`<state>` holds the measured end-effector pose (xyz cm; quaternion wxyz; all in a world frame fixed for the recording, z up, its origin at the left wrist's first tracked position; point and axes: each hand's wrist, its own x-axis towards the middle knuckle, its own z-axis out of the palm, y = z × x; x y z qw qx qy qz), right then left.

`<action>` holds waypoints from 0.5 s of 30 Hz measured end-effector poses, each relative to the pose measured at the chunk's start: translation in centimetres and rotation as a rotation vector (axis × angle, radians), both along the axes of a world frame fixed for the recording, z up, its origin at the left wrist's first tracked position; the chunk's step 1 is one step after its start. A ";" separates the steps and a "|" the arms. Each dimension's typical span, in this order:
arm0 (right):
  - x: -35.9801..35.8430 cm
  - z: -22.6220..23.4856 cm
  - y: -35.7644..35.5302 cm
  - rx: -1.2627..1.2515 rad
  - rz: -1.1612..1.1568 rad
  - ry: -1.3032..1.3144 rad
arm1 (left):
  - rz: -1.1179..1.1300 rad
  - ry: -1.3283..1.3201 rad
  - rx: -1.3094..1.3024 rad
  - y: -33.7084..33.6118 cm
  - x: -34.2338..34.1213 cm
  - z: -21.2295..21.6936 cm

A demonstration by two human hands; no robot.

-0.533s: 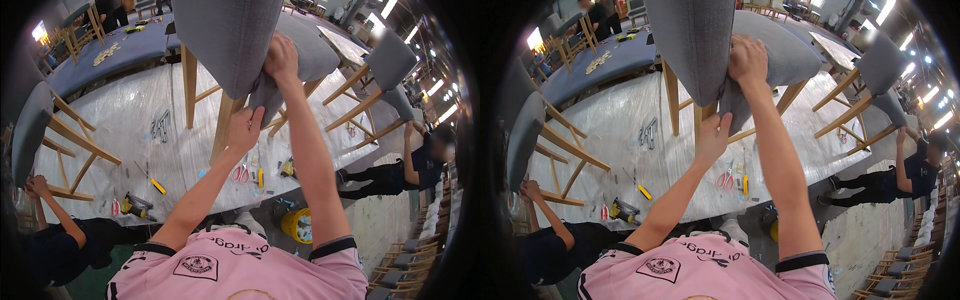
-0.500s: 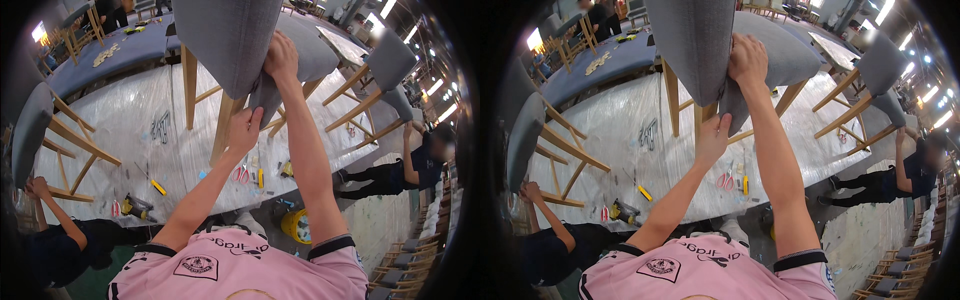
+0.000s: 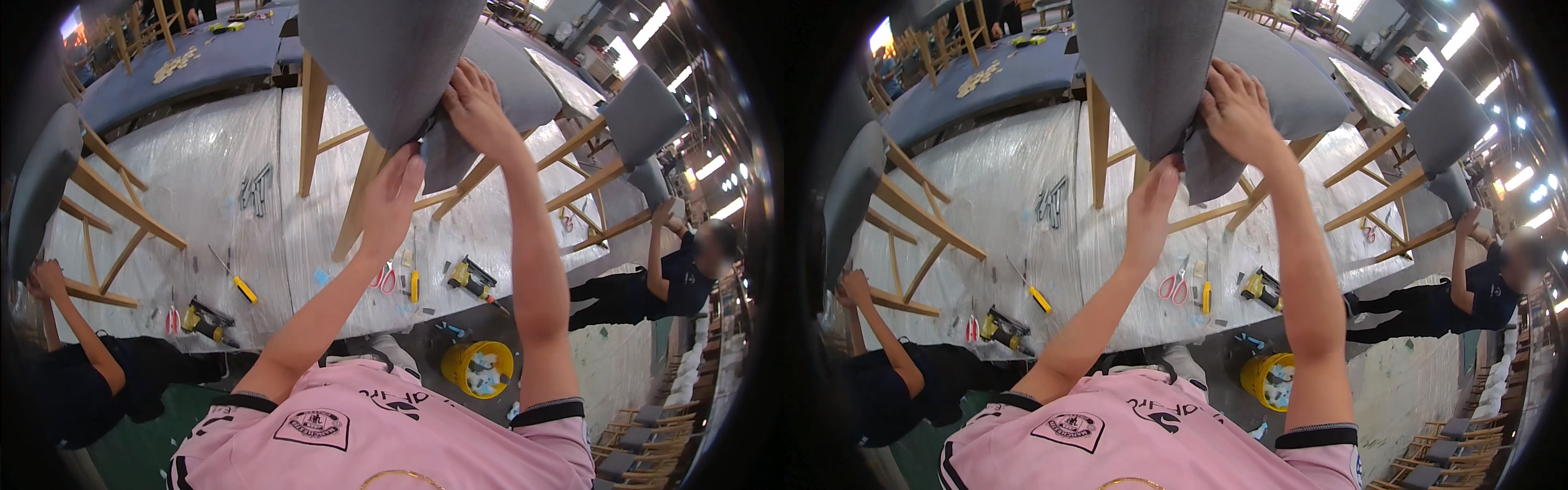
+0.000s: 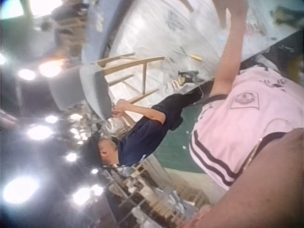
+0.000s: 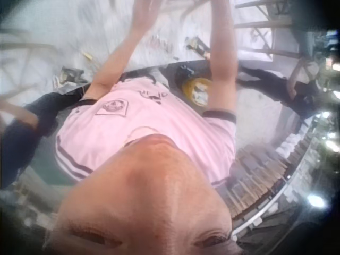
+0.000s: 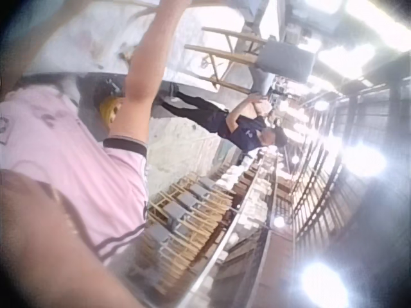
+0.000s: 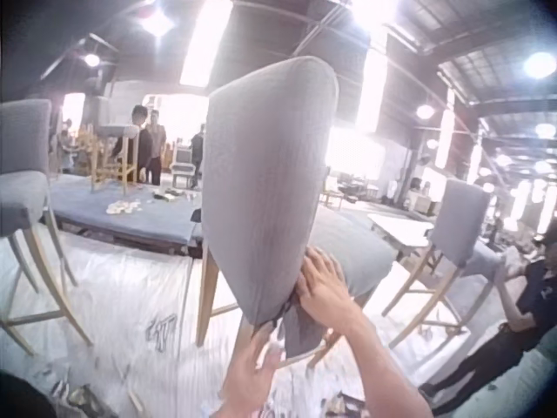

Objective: The person upholsters a wooden chair by fitting gray fabric over the seat and backrest, trimming excess material with scissors, and securing the fabric using a staple gun. The person repeatedly adjusts and smooths the fabric to ensure a tight fit.

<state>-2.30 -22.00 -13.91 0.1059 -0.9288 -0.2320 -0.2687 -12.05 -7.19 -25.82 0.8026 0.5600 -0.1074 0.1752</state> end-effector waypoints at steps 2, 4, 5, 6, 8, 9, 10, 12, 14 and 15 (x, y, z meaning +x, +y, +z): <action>0.1 1.3 -0.3 0.019 0.070 0.141 | -0.224 0.164 -0.227 -0.6 1.1 1.5; -0.4 1.9 -1.1 0.043 0.110 0.273 | -0.346 0.240 -0.293 -1.9 1.0 3.2; 0.0 2.2 -1.4 0.048 0.117 0.333 | -0.411 0.262 -0.351 -2.6 1.1 4.0; 0.0 2.4 -1.6 0.040 0.137 0.349 | -0.474 0.283 -0.410 -2.9 1.5 4.4; 0.1 3.3 -1.8 0.031 0.172 0.373 | -0.574 0.329 -0.536 -3.0 2.5 5.4; 0.0 3.7 -1.8 0.026 0.165 0.400 | -0.594 0.319 -0.585 -3.3 2.6 5.8; -0.2 4.0 -1.7 0.026 0.159 0.429 | -0.614 0.315 -0.631 -3.4 2.5 6.1; -0.3 4.3 -1.7 0.019 0.170 0.462 | -0.570 0.314 -0.641 -3.8 2.7 5.9; -0.2 4.7 -2.1 0.011 0.195 0.461 | -0.485 0.320 -0.548 -4.0 2.9 5.3; -0.2 4.7 -2.1 0.006 0.209 0.456 | -0.417 0.327 -0.454 -3.8 3.0 4.6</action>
